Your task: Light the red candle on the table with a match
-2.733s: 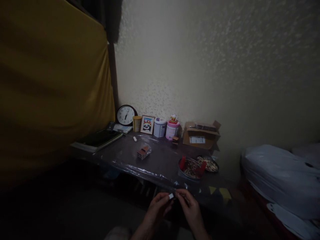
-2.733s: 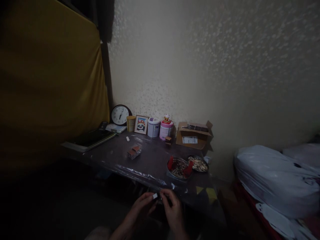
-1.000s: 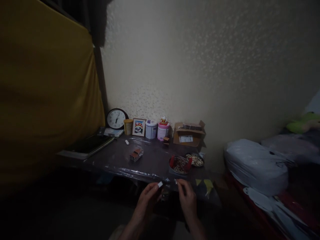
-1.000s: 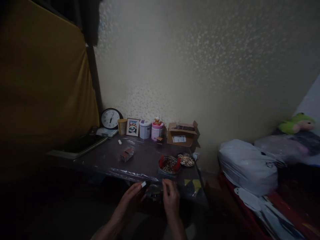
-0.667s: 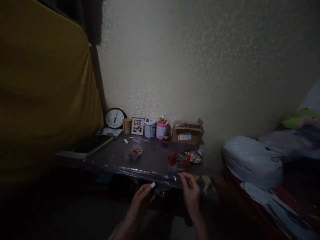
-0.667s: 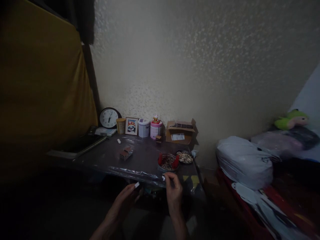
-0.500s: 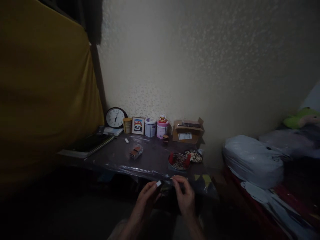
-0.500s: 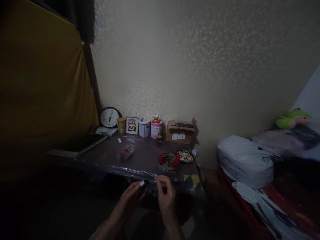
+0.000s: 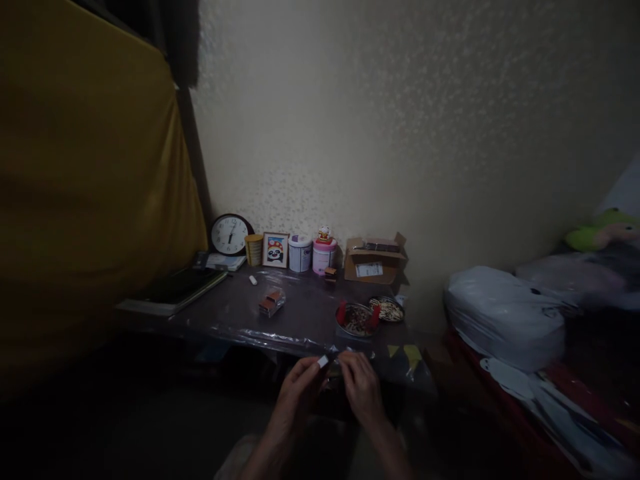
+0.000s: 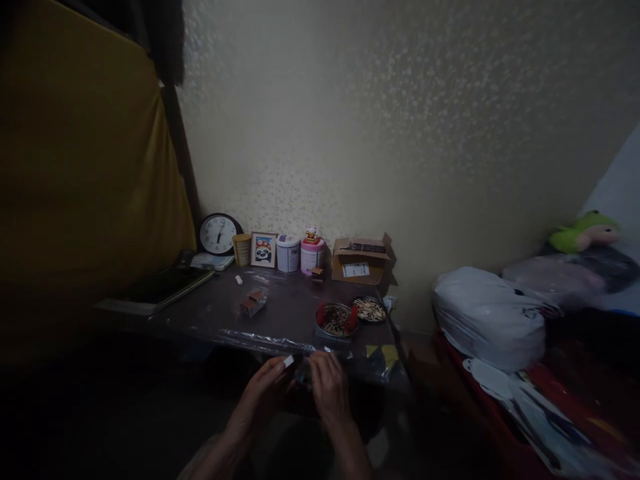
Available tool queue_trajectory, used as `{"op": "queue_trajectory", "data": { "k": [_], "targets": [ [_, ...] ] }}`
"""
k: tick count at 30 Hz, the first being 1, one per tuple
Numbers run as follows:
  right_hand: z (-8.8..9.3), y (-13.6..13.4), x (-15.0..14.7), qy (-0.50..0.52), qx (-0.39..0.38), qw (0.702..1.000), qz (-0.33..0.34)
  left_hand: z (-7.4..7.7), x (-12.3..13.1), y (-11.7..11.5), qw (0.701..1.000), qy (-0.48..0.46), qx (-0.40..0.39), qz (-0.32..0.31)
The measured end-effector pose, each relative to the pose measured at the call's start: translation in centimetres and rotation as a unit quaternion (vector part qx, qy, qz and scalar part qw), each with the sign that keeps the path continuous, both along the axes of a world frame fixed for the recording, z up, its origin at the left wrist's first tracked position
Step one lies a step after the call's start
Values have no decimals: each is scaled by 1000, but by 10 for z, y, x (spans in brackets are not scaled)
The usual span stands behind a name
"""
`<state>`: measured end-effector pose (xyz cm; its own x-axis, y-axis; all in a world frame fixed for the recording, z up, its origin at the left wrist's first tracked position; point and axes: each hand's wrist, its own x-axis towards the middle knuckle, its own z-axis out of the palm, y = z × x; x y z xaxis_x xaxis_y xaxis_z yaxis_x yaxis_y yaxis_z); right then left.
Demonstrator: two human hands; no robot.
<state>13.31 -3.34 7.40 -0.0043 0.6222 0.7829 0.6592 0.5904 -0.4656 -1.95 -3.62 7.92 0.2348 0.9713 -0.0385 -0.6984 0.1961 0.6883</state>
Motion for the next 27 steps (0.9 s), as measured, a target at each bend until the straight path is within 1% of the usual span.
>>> {"op": "queue_trajectory", "data": {
  "k": [2, 4, 7, 9, 12, 17, 21, 24, 27],
  "targets": [
    [-10, 12, 10, 75, -35, 995, -60, -3, -3, 0, 1000, 1, -5, -2],
    [-14, 18, 18, 143, -55, 984, -86, -7, -7, 1, 1000, 13, -19, 9],
    [-7, 17, 20, 203, -56, 975, -73, -12, -11, 1, 999, 34, -30, 26],
    [-1, 11, 14, 218, -46, 973, -54, -13, -10, 0, 999, 38, -23, 19],
    [5, 0, -1, 197, -38, 979, -26, -9, -6, -2, 999, 35, -21, 8],
    [6, -11, -16, 105, 0, 994, 7, -4, 0, -4, 1000, 14, -11, -7],
    [11, -15, -16, 57, 24, 998, 11, -3, 1, -6, 1000, 6, -1, -2],
    [18, -22, -14, 56, 59, 997, 3, -1, 0, -7, 1000, 5, -8, 5],
    [18, -24, -12, 23, 96, 995, 23, 2, 0, -7, 1000, 12, -13, 15]
  ]
}}
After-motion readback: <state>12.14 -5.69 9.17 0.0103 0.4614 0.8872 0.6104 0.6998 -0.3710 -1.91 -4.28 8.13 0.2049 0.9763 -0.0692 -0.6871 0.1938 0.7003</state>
